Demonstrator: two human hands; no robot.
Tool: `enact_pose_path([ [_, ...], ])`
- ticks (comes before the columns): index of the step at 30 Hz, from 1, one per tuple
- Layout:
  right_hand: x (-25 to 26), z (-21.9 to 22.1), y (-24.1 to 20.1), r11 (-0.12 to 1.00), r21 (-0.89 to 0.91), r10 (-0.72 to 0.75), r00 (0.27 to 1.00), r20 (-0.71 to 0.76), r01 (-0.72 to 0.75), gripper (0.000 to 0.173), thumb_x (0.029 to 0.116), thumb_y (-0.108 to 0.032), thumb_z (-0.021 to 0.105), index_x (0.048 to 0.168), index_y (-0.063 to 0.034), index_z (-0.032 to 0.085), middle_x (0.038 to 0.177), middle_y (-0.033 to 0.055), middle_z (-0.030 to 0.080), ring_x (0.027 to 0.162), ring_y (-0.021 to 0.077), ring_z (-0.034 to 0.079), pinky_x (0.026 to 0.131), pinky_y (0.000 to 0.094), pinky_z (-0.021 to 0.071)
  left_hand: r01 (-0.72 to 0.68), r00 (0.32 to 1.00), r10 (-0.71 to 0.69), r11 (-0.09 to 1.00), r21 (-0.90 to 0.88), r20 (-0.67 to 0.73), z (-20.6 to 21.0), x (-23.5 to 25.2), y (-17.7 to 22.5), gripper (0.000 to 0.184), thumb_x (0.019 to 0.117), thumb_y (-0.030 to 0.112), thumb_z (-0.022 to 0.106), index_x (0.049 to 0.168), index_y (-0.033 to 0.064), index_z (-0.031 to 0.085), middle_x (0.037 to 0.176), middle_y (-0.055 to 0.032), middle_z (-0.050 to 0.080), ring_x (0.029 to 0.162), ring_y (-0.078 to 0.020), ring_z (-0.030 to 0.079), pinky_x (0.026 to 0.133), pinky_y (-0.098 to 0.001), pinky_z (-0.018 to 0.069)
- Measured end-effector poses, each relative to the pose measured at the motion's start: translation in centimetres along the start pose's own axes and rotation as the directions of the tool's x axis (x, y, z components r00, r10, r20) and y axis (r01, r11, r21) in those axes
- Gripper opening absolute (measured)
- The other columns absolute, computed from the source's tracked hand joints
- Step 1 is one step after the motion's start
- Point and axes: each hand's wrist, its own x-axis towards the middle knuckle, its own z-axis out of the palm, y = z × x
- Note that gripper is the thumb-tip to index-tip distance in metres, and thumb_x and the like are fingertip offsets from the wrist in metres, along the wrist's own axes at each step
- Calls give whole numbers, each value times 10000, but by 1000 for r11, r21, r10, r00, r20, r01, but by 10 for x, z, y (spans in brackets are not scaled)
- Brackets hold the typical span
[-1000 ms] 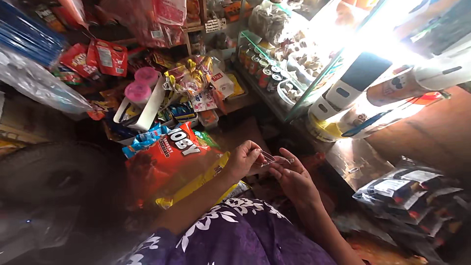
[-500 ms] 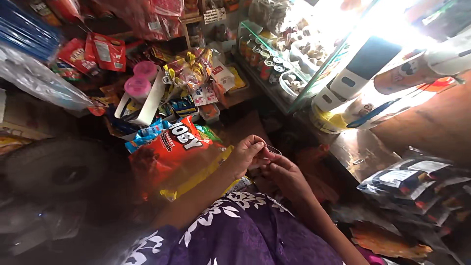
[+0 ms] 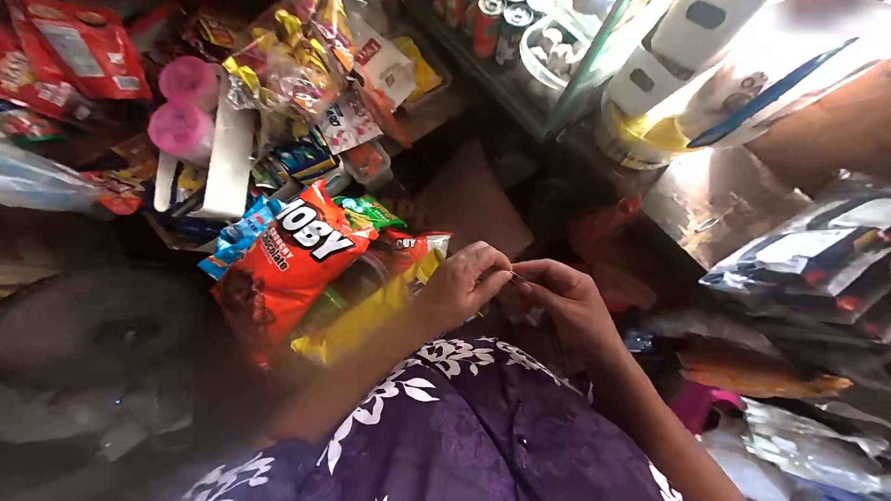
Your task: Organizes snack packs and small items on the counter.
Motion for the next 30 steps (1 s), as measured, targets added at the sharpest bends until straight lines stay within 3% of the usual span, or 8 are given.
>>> enact_pose_path([
  [4,-16,-28,15,1000,29,-2,979,-205,8,153,954,-33,581,1032,-98,695,851,-57,705,730,34,658,697,228,584,83,993,-88,995,60,84,1,-7,-11,287,1032,164,537,1194,-46,649,1097,-162,692,1010,-211,682,911,-357,565],
  [10,-49,-68,43,985,166,109,888,-446,-37,179,978,-32,504,1003,-147,639,914,-37,746,788,88,713,762,272,613,104,986,-142,933,343,87,-11,-28,-36,178,960,86,634,1060,-22,733,1145,-208,697,1153,-339,663,999,-457,542],
  [16,-79,-78,79,928,352,304,794,-526,-123,204,1002,21,402,1045,-103,558,884,-16,758,761,117,736,722,273,623,68,995,-95,892,448,38,-22,-37,-46,163,955,45,614,1012,-32,746,1196,-269,662,1212,-414,619,1042,-501,504],
  [20,-81,-79,84,900,415,364,749,-553,-132,208,1012,46,387,1059,-91,537,864,-4,757,725,120,733,684,261,619,130,991,-115,907,400,-62,-36,-38,-60,153,946,17,618,1015,-79,716,1239,-288,633,1245,-386,601,1063,-450,493],
  [24,-69,-81,77,899,416,368,753,-545,-139,194,1010,52,409,1034,-79,550,891,7,744,719,120,725,676,264,625,212,956,-171,964,162,-238,-46,-32,-49,156,937,-20,617,1063,-95,673,1227,-203,642,1258,-206,598,1083,-328,485],
  [26,-58,-74,67,901,401,372,771,-516,-167,185,992,64,438,1019,-74,557,838,-9,723,681,110,711,658,260,622,209,941,-167,971,116,-295,-51,-29,-35,151,953,-11,611,1074,-89,658,1236,-161,637,1246,-135,591,1062,-270,489],
  [28,-47,-62,57,910,371,343,841,-418,-187,175,955,62,492,1020,-69,588,800,-17,716,657,100,700,647,262,617,207,941,-165,971,120,-294,-52,-22,-18,167,961,12,604,1083,-85,665,1218,-155,644,1197,-111,609,1023,-248,504],
  [30,-33,-47,45,923,335,280,926,-252,-188,186,916,38,567,1047,-84,618,800,-33,718,661,87,694,647,264,613,202,965,-175,971,129,-197,-51,-13,-1,214,962,46,594,1116,-72,685,1189,-170,660,1130,-146,635,979,-290,529],
])
